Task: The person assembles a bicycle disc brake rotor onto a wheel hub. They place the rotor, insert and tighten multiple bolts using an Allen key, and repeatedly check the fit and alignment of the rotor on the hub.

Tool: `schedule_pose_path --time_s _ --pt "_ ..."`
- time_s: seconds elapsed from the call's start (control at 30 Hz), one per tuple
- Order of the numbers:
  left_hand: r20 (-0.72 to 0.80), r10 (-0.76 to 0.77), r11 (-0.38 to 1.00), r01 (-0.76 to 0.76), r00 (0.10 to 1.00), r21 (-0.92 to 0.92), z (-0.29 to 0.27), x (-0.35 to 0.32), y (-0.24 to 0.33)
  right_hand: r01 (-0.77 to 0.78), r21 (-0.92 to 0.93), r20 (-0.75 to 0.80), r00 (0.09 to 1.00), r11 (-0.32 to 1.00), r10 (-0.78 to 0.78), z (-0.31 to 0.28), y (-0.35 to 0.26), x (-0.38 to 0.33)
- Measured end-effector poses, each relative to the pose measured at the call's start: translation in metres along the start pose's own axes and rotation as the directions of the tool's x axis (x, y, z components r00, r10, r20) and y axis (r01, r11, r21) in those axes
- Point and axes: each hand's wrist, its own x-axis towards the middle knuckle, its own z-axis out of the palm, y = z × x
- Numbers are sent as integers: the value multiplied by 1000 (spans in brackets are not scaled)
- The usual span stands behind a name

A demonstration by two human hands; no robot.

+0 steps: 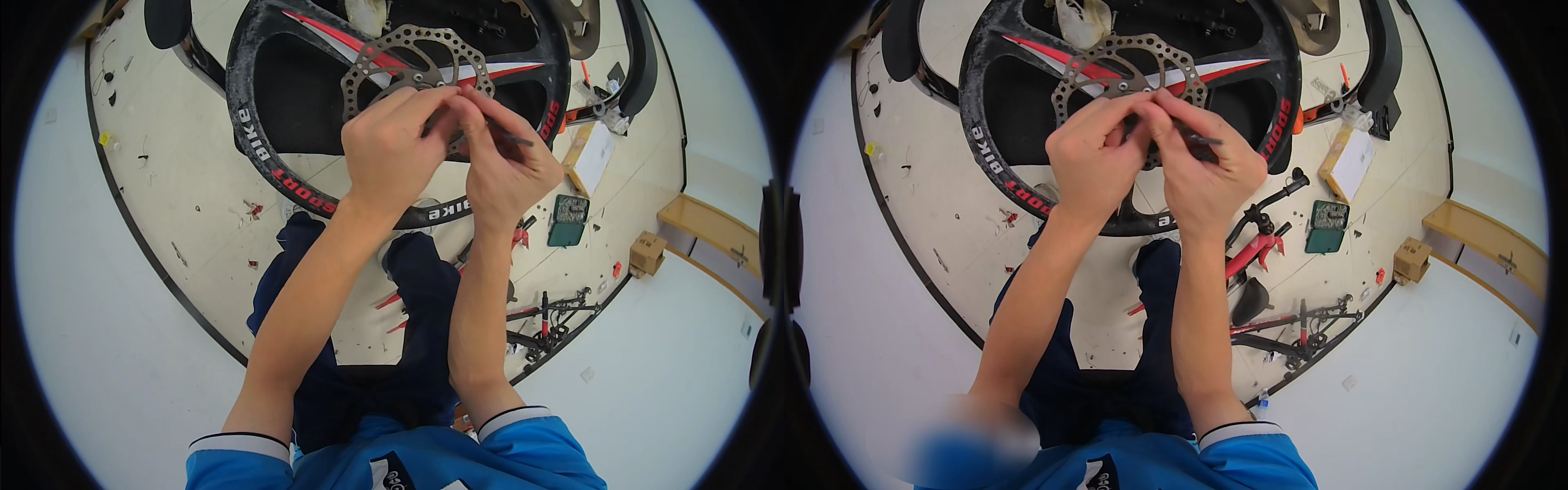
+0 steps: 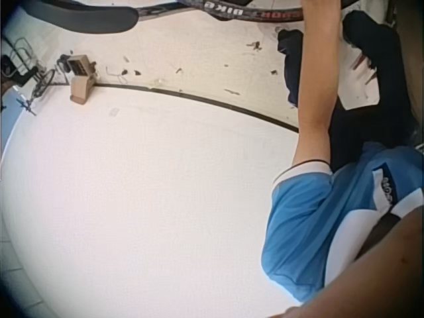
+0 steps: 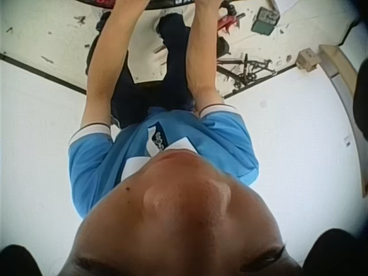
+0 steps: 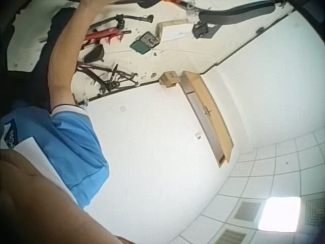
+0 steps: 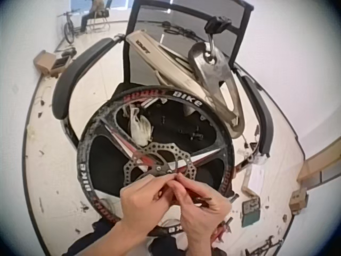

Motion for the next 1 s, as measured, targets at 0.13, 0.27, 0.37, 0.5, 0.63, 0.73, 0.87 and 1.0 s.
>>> schedule_pose_path --time_s 0.13,0.27,0.37,0.5,0.63,0.73,0.87,1.0 --pt "20 0 998 2 1000 -57 0 -1 -4 132 -72 45 991 989 -129 2 4 -2" --pt "29 42 999 -41 999 -25 4 -1 -3 23 -54 21 1000 998 -22 -1 -2 -3" --pt "44 69 997 -70 997 17 6 -3 -2 -33 4 -29 999 999 33 -4 1 -5" --pt "32 58 998 -58 998 17 1 -2 1 56 43 -40 998 998 -54 1 13 -6" --pt "-28 106 994 -106 994 6 2 2 -7 172 42 6 985 984 -173 7 13 0" --pt "-17 121 992 -122 992 -27 -1 2 -6 109 41 30 993 993 -110 7 -2 -2" --pt "24 124 992 -124 992 3 3 0 -8 101 26 87 991 995 -103 -1 5 -1" --pt "27 115 993 -115 993 10 3 -1 -6 47 25 31 998 999 -48 -1 5 -3"
